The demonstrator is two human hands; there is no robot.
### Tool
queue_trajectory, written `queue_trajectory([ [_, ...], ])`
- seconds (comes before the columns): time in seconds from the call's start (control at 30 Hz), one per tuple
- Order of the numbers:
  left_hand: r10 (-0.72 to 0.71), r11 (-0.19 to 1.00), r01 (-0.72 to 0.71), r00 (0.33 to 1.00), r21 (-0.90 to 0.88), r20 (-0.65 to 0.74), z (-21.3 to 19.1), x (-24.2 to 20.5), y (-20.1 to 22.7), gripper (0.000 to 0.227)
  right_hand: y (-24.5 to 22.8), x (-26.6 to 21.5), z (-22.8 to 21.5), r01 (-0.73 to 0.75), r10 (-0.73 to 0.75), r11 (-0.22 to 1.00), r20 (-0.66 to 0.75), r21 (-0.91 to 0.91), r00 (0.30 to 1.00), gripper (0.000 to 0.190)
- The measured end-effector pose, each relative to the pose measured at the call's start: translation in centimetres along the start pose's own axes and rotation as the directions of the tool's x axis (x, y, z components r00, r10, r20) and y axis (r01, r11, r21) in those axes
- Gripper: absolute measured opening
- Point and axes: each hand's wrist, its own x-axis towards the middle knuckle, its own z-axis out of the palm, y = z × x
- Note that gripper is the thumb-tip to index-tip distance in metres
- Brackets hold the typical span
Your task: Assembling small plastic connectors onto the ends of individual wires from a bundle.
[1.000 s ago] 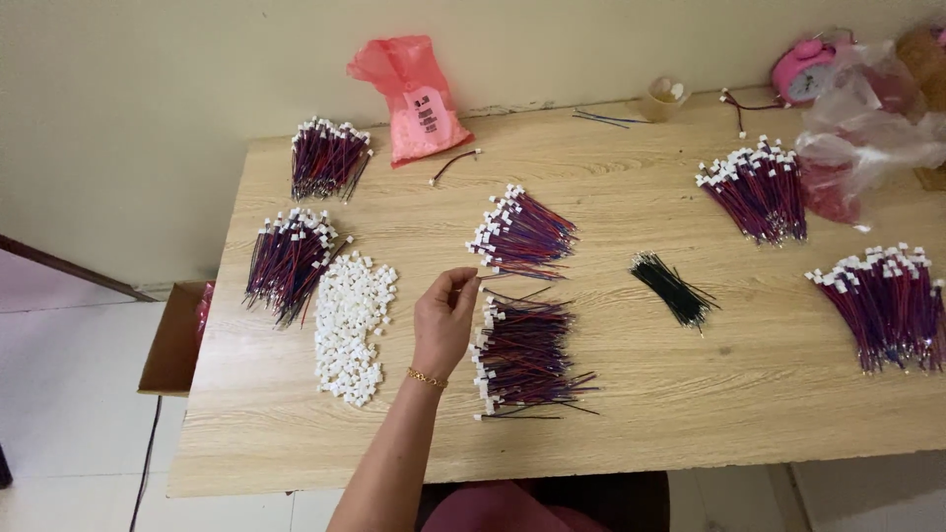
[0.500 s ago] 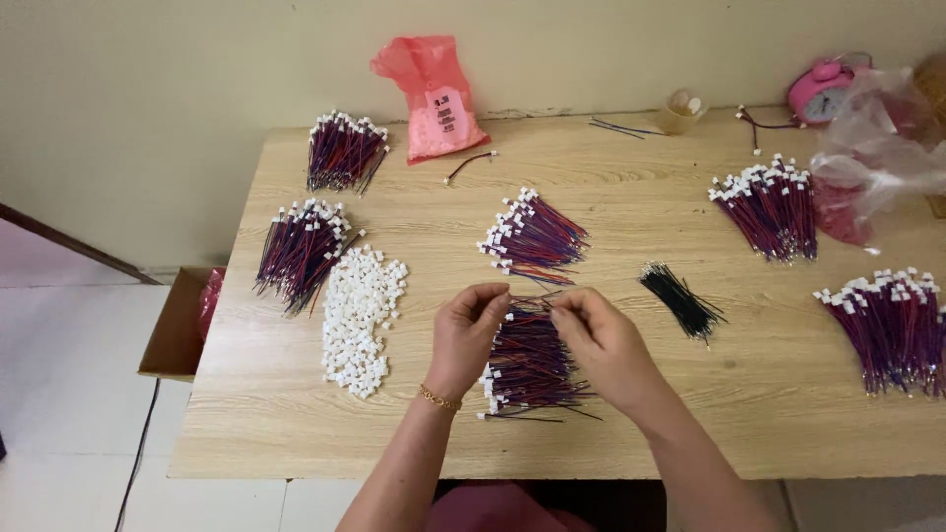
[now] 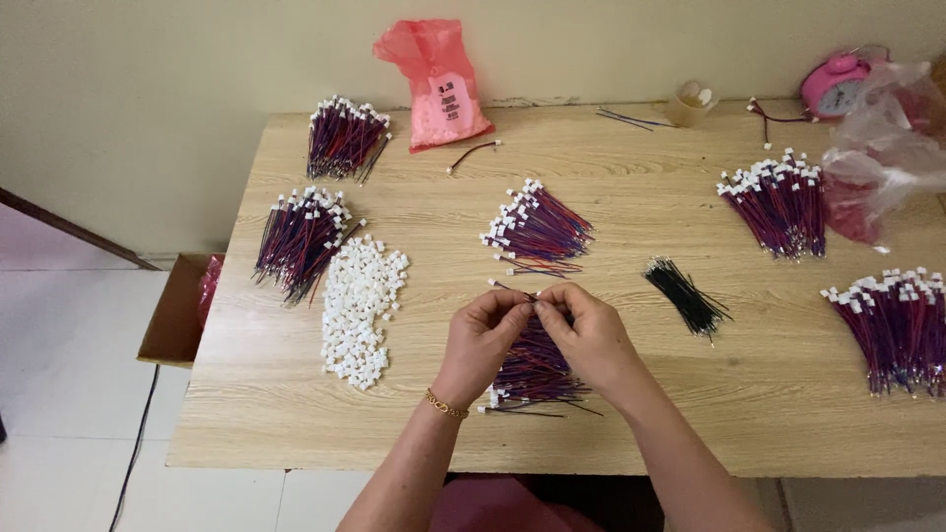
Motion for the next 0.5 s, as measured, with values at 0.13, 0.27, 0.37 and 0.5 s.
queue_trajectory([
  [0.13, 0.010, 1.000, -0.010, 1.000, -0.004, -0.005, 0.1, -0.4, 1.2, 0.012, -1.7, -0.5, -0.1, -0.053, 0.054, 0.997, 0.020, -0.059, 0.998, 0.011],
  [0.27, 0.013, 1.000, -0.013, 1.000, -0.016, -0.010, -0.2, -0.2, 0.3, 0.011, -2.6, -0.7, -0.2, -0.058, 0.061, 0.996, 0.044, -0.066, 0.997, 0.012],
  [0.37, 0.017, 1.000, -0.017, 1.000, -0.024, -0.007, -0.4, 0.1, -0.6, 0.011, -1.3, -0.4, -0.1, -0.056, 0.058, 0.997, 0.039, -0.053, 0.998, 0.012],
  [0.5, 0.001, 0.999, 0.000, 1.000, -0.046, 0.014, -0.4, -0.1, 0.1, 0.013, 0.0, -0.4, 0.2, -0.117, 0.118, 0.992, 0.021, -0.036, 0.993, 0.013],
])
